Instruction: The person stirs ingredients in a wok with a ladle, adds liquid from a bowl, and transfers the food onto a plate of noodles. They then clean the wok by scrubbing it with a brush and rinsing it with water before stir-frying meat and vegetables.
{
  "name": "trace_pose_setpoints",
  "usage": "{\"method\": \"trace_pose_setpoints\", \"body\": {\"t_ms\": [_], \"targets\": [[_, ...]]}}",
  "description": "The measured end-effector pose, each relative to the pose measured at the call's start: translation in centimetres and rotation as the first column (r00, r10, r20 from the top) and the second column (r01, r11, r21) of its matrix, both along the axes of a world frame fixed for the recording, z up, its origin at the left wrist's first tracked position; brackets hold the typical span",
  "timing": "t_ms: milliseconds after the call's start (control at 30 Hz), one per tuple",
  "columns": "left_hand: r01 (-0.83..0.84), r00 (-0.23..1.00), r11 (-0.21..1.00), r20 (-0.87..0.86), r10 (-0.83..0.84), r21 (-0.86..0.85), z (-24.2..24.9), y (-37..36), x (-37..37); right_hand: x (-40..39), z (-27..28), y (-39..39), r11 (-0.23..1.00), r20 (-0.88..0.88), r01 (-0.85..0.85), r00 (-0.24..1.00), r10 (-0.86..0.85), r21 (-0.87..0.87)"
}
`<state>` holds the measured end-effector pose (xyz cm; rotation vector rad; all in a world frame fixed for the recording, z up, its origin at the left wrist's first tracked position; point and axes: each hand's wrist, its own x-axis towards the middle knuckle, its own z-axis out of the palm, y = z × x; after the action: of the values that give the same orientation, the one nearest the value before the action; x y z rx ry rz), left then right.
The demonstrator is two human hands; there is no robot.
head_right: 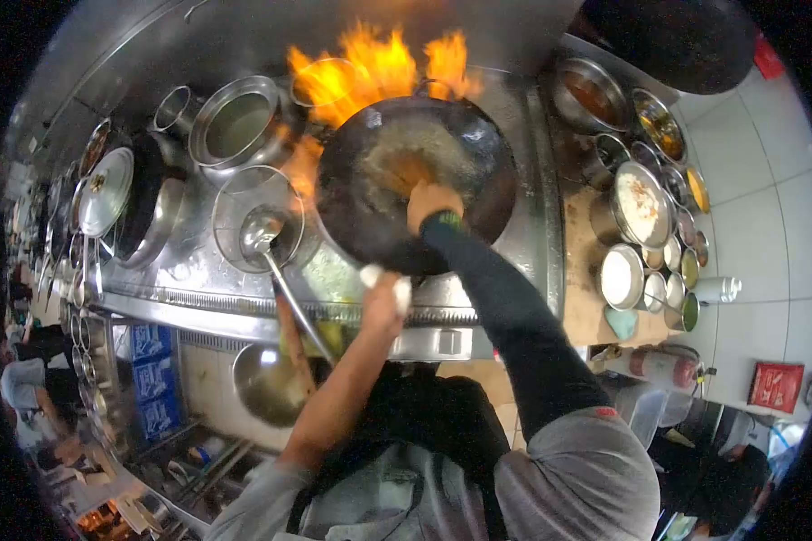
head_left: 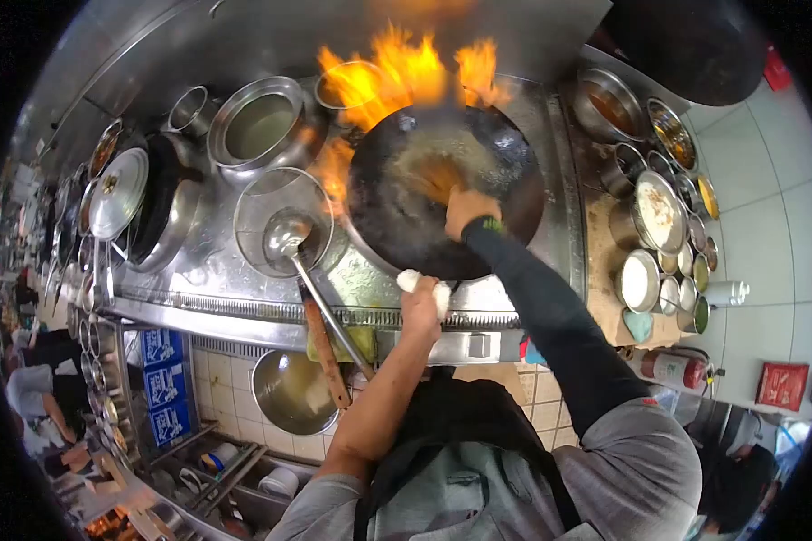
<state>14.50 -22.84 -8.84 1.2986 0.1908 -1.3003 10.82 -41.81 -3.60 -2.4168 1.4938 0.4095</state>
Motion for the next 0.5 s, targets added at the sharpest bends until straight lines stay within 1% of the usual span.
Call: {"method": "trace_pose_setpoints", "body": {"t_ms": [33, 100, 167, 200, 267, 300, 333, 367, 433, 467, 500], "targets": [[-0.051, 0.999, 0.999, 0.013, 0.051, -0.006, 0.2, 0.0, -0.3, -1.7, -0.8, 2.0, 0.997, 0.09, -0.05, 0.994, 0.055, -0.057], [-0.042, 0.999, 0.999, -0.009, 0.042, -0.016, 0.4, -0.2, -0.2, -6.5, 1.4, 4.8, 0.987, 0.087, -0.154, 0.985, 0.149, 0.046], [0.02, 1.0, 0.999, 0.004, -0.019, -0.025, 0.2, 0.2, 0.1, -11.1, 3.4, 4.8, 0.979, -0.103, -0.201, 0.974, 0.204, 0.033], [0.025, 1.0, 0.999, -0.004, -0.025, -0.031, 0.1, 0.2, 0.1, -12.2, 2.1, 2.6, 0.991, -0.233, -0.119, 0.967, 0.103, -0.059], [0.015, 1.0, 0.999, -0.02, -0.016, -0.052, 0.0, 0.3, 0.1, -10.8, 1.3, -3.1, 0.981, -0.188, -0.117, 0.978, 0.086, -0.156], [0.008, 0.999, 0.997, -0.043, -0.011, -0.073, -0.1, 0.3, 0.2, -8.6, 1.3, -4.8, 0.981, -0.09, -0.127, 0.989, 0.115, -0.146], [0.046, 0.998, 0.998, -0.03, -0.047, -0.033, 0.6, 0.4, 0.4, -6.3, 1.4, -6.5, 0.981, 0.006, -0.142, 0.99, 0.144, -0.133], [0.044, 0.999, 0.999, -0.029, -0.044, -0.027, 0.3, 0.3, 0.5, -3.1, 1.0, -6.4, 0.99, 0.032, -0.102, 0.994, 0.106, -0.097], [0.055, 0.998, 0.996, 0.001, -0.055, -0.072, -0.6, 0.7, 0.5, -0.9, -3.2, -3.9, 0.994, 0.231, -0.006, 0.972, 0.03, -0.107], [-0.054, 0.998, 0.998, -0.02, 0.053, -0.041, 0.4, 0.2, 0.1, -2.0, -3.2, -2.6, 0.995, 0.224, 0.006, 0.974, 0.016, -0.099], [-0.037, 0.999, 0.999, -0.028, 0.036, -0.03, 0.7, 0.2, -0.1, -3.6, -2.5, -0.3, 0.998, 0.2, -0.067, 0.978, 0.065, 0.002]]}}
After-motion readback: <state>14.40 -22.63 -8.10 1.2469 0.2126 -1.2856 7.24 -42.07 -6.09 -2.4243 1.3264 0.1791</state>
